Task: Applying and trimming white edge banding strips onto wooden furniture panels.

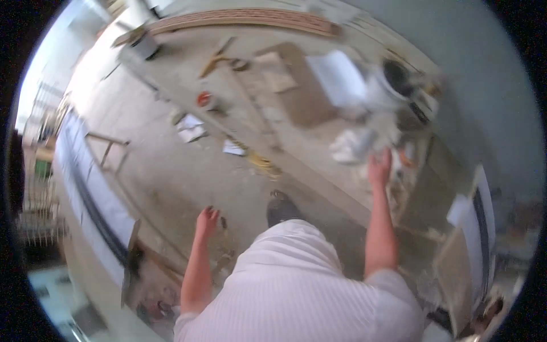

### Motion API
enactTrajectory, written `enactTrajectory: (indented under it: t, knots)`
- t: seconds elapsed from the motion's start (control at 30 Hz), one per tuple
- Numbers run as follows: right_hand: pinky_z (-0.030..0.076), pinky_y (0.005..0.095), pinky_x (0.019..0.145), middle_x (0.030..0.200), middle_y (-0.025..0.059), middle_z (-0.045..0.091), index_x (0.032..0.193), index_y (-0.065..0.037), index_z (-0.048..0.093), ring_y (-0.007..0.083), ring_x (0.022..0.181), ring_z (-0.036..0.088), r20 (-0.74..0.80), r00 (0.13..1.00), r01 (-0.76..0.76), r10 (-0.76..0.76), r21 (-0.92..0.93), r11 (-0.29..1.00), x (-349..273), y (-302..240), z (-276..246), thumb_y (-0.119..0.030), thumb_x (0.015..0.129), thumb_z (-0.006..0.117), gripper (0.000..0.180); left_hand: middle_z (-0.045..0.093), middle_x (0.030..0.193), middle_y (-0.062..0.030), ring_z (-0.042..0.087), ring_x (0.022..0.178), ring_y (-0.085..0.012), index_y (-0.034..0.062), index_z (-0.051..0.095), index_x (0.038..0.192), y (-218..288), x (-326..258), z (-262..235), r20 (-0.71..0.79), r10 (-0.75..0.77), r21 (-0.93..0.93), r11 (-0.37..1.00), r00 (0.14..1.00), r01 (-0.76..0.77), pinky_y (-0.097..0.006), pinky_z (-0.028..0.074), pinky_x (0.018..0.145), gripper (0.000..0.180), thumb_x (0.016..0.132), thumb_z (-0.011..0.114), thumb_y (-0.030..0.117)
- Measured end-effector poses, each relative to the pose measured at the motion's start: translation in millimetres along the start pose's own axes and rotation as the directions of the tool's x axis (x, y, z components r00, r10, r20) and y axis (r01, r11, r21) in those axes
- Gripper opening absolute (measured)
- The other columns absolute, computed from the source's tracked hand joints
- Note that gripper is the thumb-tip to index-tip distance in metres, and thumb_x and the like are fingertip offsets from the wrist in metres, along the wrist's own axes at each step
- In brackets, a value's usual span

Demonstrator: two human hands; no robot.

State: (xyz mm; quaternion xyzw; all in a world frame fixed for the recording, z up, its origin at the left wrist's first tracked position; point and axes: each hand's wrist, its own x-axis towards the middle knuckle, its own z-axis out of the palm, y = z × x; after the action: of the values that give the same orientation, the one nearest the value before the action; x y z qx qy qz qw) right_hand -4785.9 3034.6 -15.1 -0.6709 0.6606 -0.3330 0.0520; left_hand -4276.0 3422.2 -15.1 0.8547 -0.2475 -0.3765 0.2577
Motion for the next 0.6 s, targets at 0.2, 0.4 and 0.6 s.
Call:
enactTrajectory:
  t: [0.2, 0.4, 0.6]
  knots:
    - [0.042, 0.0418, 0.11, 0.138, 0.022, 0.058, 0.136, 0.002, 0.056, 0.0365, 0.131, 0.052, 0.082, 0.991, 0.101, -0.11, 0.105, 0.989, -5.2, -153.7, 71.7, -0.02, 0.093, 0.069, 0.05, 0.067, 0.127, -0.0204, 0.064, 0.117, -0.037, 0.0064, 0.057, 0.136, 56.6, 102.9, -44.1, 0.079, 0.195, 0.057, 0.978, 0.978, -0.199, -0.044, 0.052, 0.096, 0.056, 0.093, 0.067, 0.041]
    - [0.046, 0.0436, 0.103, 0.128, 0.0205, 0.063, 0.129, 0.001, 0.061, 0.0364, 0.12, 0.059, 0.128, 0.934, 0.274, -0.335, 0.346, 0.897, 6.1, -375.9, 212.1, -0.015, 0.093, 0.067, 0.04, 0.065, 0.129, -0.0203, 0.064, 0.117, -0.0372, 0.006, 0.057, 0.136, 16.4, 192.0, -136.9, 0.129, 0.04, 0.246, 0.967, 0.991, -0.072, -0.043, 0.051, 0.098, 0.06, 0.091, 0.068, 0.044]
    - [0.048, 0.043, 0.098, 0.116, 0.0183, 0.068, 0.119, 0.0, 0.064, 0.0359, 0.108, 0.065, 0.392, 0.687, 0.233, -0.611, 0.678, 0.697, -13.7, -646.2, 334.0, -0.01, 0.089, 0.068, 0.032, 0.066, 0.128, -0.0206, 0.063, 0.119, -0.0359, 0.0024, 0.057, 0.135, -84.5, 248.4, -270.0, -0.029, -0.279, -0.007, 0.96, 0.96, 0.279, -0.044, 0.051, 0.099, 0.063, 0.09, 0.068, 0.045]
